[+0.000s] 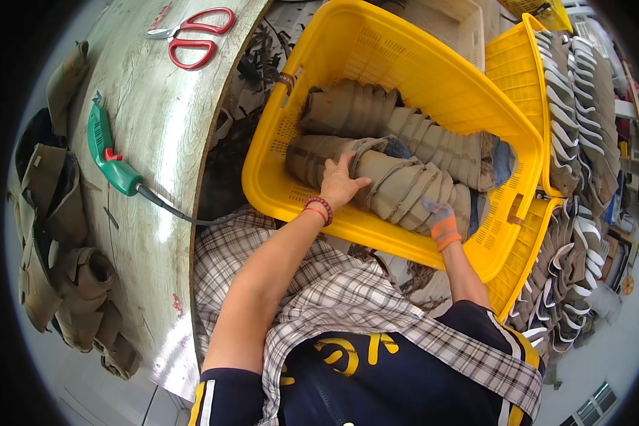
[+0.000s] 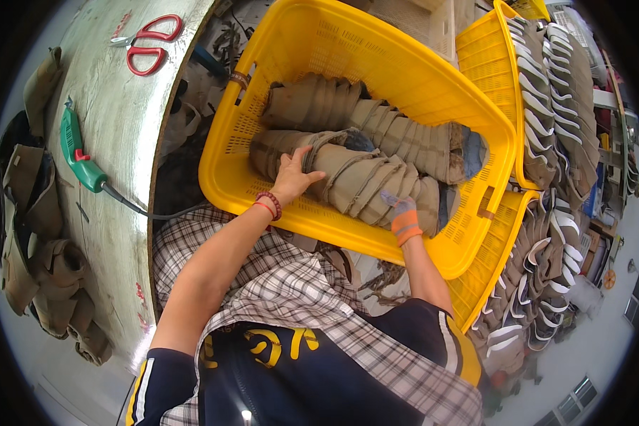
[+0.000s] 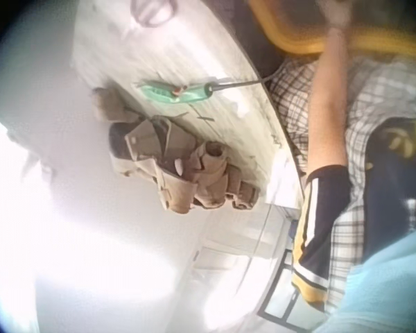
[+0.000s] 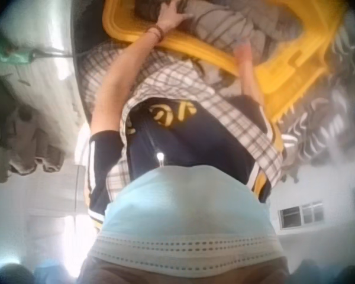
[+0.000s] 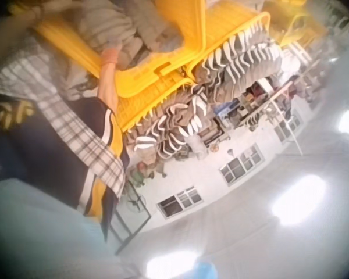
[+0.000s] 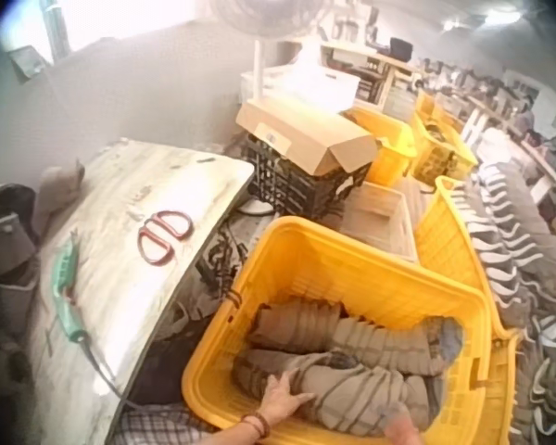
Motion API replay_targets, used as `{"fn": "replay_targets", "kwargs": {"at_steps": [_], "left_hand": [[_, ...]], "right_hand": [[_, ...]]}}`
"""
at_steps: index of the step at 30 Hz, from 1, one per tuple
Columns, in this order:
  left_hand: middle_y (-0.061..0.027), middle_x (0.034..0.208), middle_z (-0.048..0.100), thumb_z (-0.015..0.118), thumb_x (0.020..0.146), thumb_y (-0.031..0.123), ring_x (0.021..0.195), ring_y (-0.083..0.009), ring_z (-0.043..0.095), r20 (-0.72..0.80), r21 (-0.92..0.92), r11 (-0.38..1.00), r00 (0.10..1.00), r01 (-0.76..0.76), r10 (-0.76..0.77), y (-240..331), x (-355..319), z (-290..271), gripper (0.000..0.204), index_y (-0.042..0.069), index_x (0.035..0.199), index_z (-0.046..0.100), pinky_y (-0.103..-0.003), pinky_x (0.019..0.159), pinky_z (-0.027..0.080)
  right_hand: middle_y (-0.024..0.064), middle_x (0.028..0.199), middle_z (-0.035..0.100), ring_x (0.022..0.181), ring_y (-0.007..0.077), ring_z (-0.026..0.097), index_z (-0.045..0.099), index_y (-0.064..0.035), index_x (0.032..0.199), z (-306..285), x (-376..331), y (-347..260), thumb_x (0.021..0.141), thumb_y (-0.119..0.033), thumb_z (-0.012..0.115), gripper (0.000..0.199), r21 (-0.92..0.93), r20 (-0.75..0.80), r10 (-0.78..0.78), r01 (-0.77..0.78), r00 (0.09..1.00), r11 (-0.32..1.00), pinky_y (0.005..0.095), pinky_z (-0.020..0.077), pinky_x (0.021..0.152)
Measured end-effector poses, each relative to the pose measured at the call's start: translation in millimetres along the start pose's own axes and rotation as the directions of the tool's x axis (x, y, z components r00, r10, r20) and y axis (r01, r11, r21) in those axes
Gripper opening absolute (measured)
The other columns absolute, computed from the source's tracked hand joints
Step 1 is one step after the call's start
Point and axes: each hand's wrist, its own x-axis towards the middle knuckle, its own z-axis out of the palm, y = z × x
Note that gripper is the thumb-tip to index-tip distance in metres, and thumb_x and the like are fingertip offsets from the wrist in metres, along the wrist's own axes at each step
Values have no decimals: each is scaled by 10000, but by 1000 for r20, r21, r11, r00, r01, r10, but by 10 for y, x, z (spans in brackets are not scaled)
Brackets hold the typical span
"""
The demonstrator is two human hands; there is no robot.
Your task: The person uses a green electric trimmer to shave the inner lining of several beige slip-on shoes, then switches to red-handled scissors to trim loose threads and edges. Finished shoes are placed into a yellow bin while more shoes are processed from a pile on the table.
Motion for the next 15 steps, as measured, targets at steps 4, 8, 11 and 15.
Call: {"fn": "replay_targets", "kwargs": {"at_steps": [4,8,11,15], "left_hand": [[-249,1316,356,675,795,287,1229,-425,369,-100,-289,956,992,44,-76,-278,272,15,687,118,1373,345,-446,977,381],[-246,1360,330,658,793,229,1249,-443,350,-147,361,932,987,-14,72,-188,357,-226,622,62,1327,387,-432,997,364],[-222,1383,307,603,824,221,1268,-387,350,-69,262,965,998,25,-7,-476,577,-360,655,79,1393,311,-448,1017,343],[-209,1460,231,583,831,225,1247,-351,398,95,-276,942,981,189,-169,-618,599,-382,696,96,1433,258,-426,999,390]], "right_hand": [[128,970,514,971,349,548,449,-66,803,282,-284,24,908,-154,402,144,64,196,-228,220,954,973,427,434,882],[177,879,514,933,448,585,377,-62,762,1354,-1372,-256,856,-25,428,114,22,263,-325,331,908,943,540,506,822],[255,975,520,967,523,568,414,-2,859,1500,-1416,-292,842,14,419,23,-29,305,-276,299,911,954,601,500,865],[296,1103,512,930,508,586,417,76,1061,1658,-1233,-364,843,6,414,229,-59,334,-220,253,917,966,565,524,830]]}}
